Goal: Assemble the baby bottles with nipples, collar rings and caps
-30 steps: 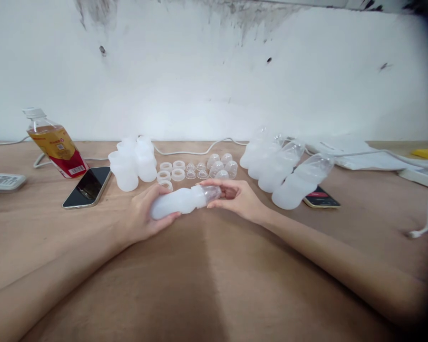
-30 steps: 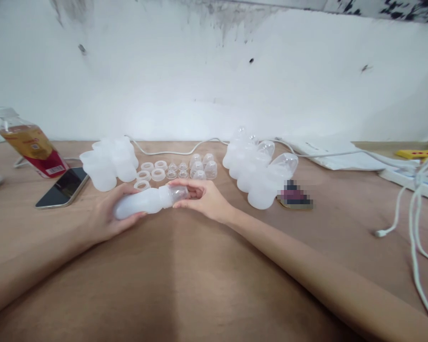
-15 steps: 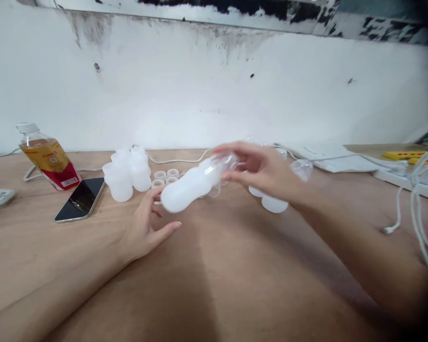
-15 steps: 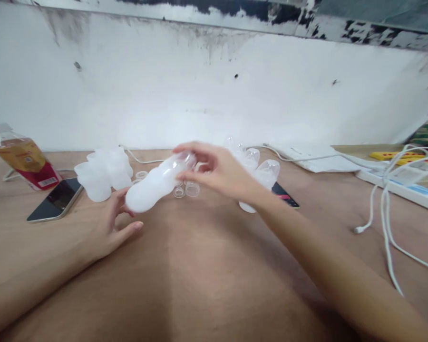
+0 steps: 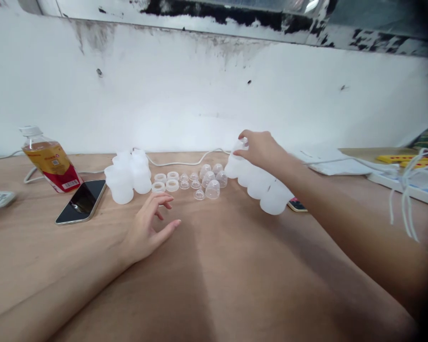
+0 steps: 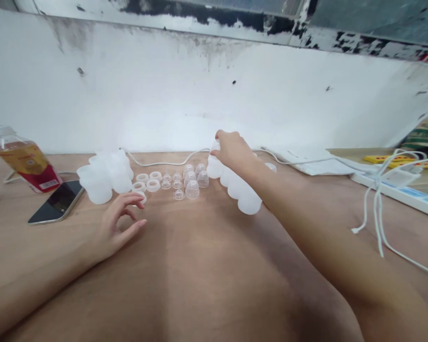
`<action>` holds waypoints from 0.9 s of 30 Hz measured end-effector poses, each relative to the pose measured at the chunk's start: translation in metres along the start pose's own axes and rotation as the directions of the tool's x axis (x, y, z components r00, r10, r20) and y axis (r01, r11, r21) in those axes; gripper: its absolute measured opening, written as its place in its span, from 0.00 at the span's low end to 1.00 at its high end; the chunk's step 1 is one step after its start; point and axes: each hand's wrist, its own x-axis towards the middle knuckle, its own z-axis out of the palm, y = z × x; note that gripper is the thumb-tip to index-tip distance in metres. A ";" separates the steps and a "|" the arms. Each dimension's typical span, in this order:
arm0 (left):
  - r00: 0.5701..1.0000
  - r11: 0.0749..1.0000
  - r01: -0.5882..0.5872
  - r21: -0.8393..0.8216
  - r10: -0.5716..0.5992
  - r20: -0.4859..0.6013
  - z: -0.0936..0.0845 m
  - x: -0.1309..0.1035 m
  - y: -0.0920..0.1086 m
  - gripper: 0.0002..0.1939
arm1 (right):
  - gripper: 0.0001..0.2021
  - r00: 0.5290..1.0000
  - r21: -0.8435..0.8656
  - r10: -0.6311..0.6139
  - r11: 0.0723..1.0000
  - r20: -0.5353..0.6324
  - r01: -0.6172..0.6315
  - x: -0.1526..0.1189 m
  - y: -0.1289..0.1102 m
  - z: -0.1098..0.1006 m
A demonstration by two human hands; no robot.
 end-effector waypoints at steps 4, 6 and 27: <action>1.000 1.000 -0.009 -0.008 0.009 0.007 0.000 0.000 0.000 0.18 | 0.21 0.997 -0.085 0.043 0.996 0.057 -0.038 0.011 0.001 0.014; 1.000 1.000 -0.009 -0.014 0.010 0.009 0.000 0.001 0.000 0.17 | 0.21 0.994 -0.115 0.067 0.992 0.083 -0.058 0.015 0.001 0.018; 0.747 0.941 -0.182 0.285 -0.056 0.663 -0.029 -0.005 0.010 0.35 | 0.28 0.680 0.437 -0.703 0.689 0.209 0.578 -0.119 -0.063 0.033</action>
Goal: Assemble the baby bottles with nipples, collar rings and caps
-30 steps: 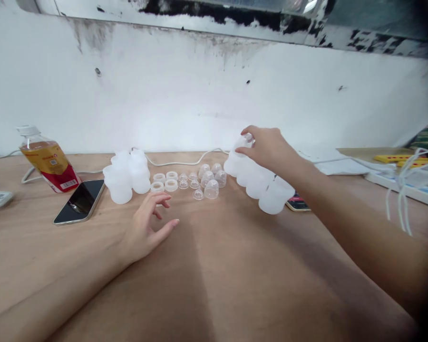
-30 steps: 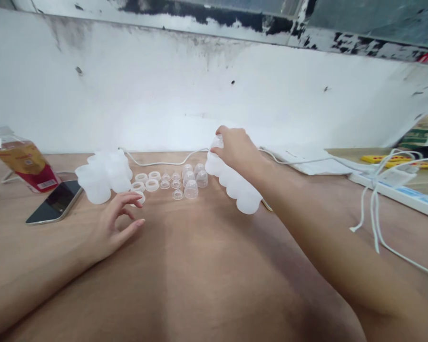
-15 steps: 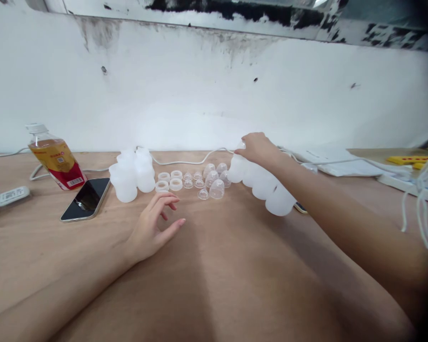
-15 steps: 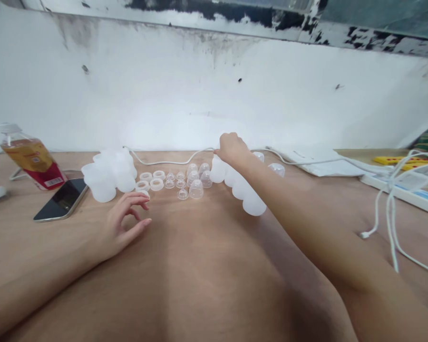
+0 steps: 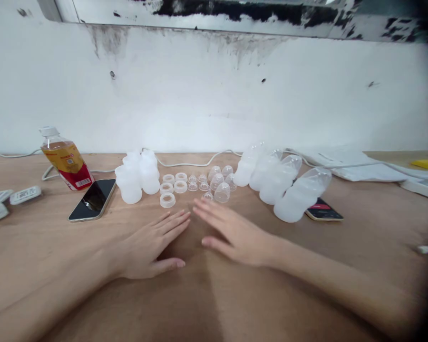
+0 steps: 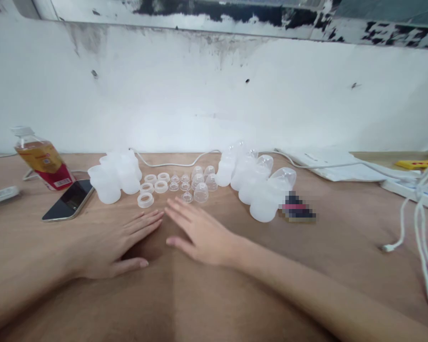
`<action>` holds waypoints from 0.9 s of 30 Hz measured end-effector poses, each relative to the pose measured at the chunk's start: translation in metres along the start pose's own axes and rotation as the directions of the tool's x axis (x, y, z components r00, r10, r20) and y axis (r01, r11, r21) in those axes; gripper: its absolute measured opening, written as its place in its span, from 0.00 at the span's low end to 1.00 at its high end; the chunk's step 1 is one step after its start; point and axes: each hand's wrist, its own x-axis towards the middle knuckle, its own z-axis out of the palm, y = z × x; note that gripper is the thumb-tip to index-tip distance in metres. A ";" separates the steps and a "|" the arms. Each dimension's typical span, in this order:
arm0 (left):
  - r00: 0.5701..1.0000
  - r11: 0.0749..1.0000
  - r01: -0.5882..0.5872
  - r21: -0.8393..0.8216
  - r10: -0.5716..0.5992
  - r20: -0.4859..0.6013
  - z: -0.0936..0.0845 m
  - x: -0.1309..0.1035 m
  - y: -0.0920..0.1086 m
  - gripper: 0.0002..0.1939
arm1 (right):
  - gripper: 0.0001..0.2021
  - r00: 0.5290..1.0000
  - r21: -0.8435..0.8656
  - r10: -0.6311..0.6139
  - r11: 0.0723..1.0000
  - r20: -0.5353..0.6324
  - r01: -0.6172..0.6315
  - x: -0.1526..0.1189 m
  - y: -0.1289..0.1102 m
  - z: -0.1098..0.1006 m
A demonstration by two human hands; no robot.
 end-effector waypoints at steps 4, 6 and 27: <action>0.993 1.000 -0.014 -0.017 0.015 0.121 0.003 -0.002 -0.003 0.36 | 0.27 0.991 0.094 -0.005 0.996 0.131 -0.007 -0.017 -0.006 0.030; 0.991 1.000 0.007 -0.014 -0.006 0.135 0.005 -0.001 -0.004 0.36 | 0.26 0.992 0.099 0.007 0.995 0.128 -0.020 -0.017 -0.003 0.031; 0.994 0.994 0.073 0.078 -0.065 -0.092 0.009 0.003 -0.002 0.28 | 0.21 0.995 0.057 0.025 0.998 -0.097 -0.019 -0.014 -0.002 0.030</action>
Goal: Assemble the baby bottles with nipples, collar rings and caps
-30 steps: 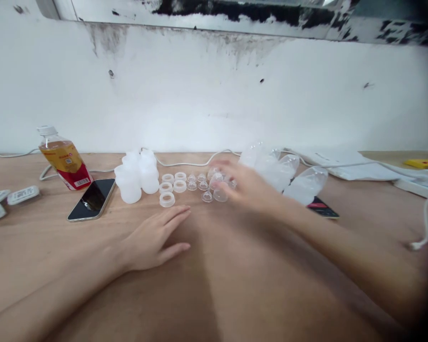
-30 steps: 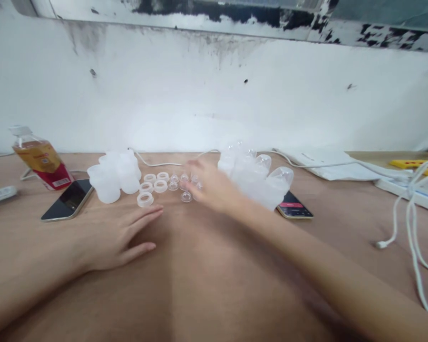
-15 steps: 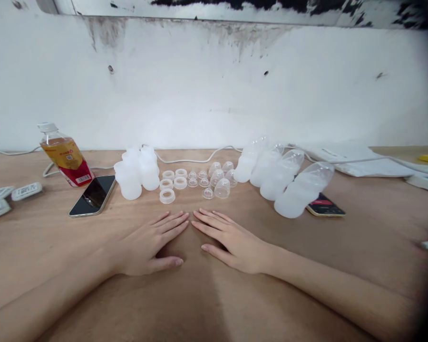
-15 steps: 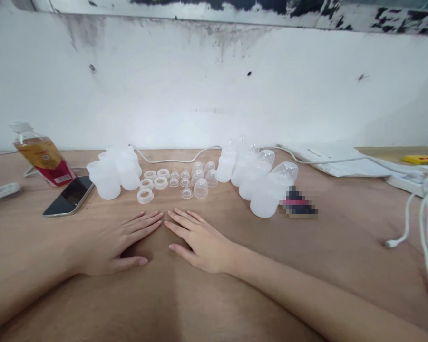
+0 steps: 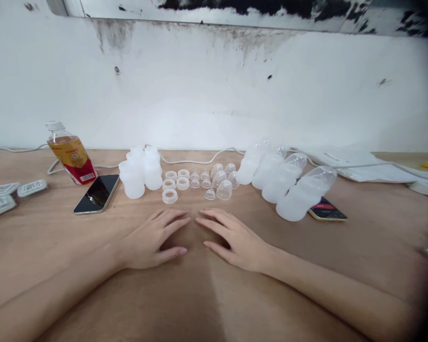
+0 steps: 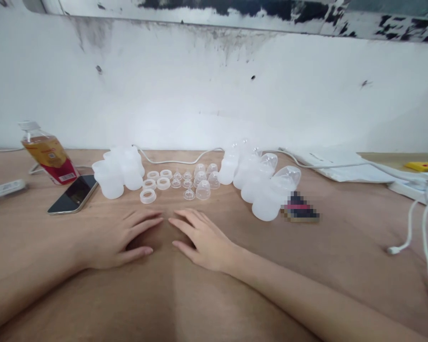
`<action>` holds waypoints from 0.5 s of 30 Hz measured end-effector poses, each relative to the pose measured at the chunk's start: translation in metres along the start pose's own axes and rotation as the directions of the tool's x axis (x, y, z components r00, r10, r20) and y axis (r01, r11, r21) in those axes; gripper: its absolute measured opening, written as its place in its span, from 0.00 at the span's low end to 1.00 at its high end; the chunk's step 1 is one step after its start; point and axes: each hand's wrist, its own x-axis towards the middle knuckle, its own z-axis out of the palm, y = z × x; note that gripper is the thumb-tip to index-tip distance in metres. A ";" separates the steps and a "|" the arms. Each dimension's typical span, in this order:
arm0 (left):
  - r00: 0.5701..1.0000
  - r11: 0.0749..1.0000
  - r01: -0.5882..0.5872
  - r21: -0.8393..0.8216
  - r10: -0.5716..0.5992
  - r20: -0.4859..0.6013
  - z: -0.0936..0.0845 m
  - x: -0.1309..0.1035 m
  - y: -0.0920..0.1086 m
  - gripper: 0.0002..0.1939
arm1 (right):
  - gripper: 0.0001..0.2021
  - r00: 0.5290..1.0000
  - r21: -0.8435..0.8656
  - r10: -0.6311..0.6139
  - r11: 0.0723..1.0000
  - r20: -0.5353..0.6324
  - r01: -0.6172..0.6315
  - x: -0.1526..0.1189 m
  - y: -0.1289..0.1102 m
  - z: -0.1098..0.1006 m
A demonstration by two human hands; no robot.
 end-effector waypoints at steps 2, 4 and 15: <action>0.977 0.992 0.105 0.071 -0.089 -0.194 0.005 0.006 -0.005 0.23 | 0.18 0.986 -0.012 0.096 0.995 -0.139 -0.098 0.007 0.005 0.001; 0.930 0.966 0.214 0.143 -0.156 -0.334 0.010 0.012 -0.012 0.20 | 0.17 0.948 0.006 0.228 0.972 -0.223 -0.233 0.017 0.013 0.001; 0.927 0.988 0.112 0.105 -0.066 -0.370 0.010 0.016 -0.014 0.17 | 0.22 0.835 0.072 0.510 0.859 -0.207 -0.507 0.048 0.039 0.009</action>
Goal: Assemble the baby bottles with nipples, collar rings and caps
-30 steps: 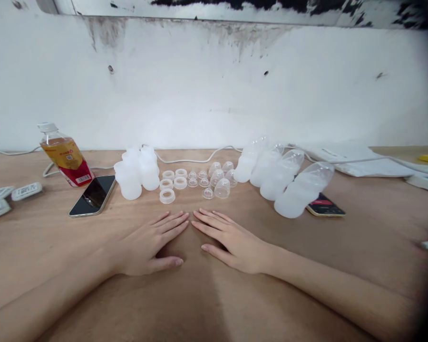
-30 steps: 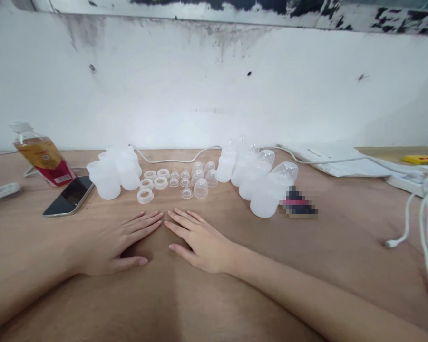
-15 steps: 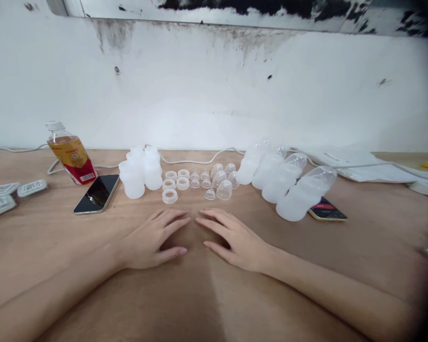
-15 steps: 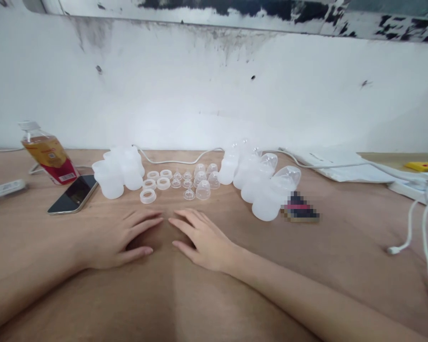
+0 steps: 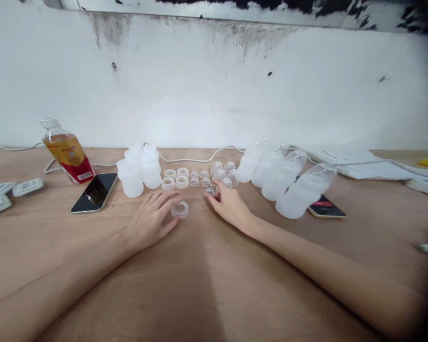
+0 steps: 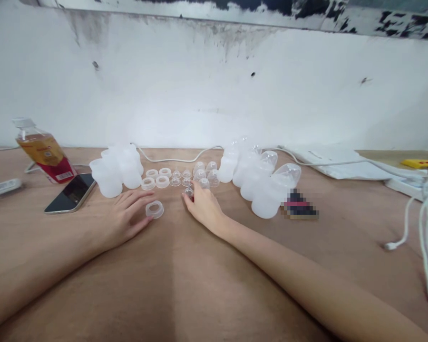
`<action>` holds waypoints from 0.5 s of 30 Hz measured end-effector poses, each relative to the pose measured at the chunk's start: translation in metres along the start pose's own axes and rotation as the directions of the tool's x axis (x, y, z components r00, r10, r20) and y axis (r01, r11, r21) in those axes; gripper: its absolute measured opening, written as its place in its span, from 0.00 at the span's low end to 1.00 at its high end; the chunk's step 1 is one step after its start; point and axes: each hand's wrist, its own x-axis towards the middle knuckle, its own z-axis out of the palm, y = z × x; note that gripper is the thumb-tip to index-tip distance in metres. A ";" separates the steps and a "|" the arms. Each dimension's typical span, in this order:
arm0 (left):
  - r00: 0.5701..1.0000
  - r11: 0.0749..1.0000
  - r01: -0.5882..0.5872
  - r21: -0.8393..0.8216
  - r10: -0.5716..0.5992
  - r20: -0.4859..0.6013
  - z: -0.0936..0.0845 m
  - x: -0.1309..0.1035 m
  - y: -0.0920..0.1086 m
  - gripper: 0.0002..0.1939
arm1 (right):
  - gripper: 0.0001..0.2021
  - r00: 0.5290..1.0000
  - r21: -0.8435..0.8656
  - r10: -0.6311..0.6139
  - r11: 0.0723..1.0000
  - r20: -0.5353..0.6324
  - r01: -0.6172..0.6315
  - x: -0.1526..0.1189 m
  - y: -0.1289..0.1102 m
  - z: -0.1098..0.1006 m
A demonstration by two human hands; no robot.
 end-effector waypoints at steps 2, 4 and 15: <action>0.998 0.998 0.059 -0.006 -0.059 0.003 0.003 0.003 -0.001 0.22 | 0.18 1.000 -0.005 0.000 1.000 -0.001 0.000 0.002 0.001 0.000; 0.993 0.994 0.107 -0.028 -0.105 0.050 0.007 0.005 -0.005 0.24 | 0.14 1.000 -0.011 -0.004 1.000 0.011 0.005 0.005 0.002 0.001; 0.900 0.596 0.366 -0.715 -0.421 0.110 0.004 0.006 -0.014 0.24 | 0.13 0.987 0.343 -0.124 0.927 -0.101 0.152 -0.008 -0.006 -0.004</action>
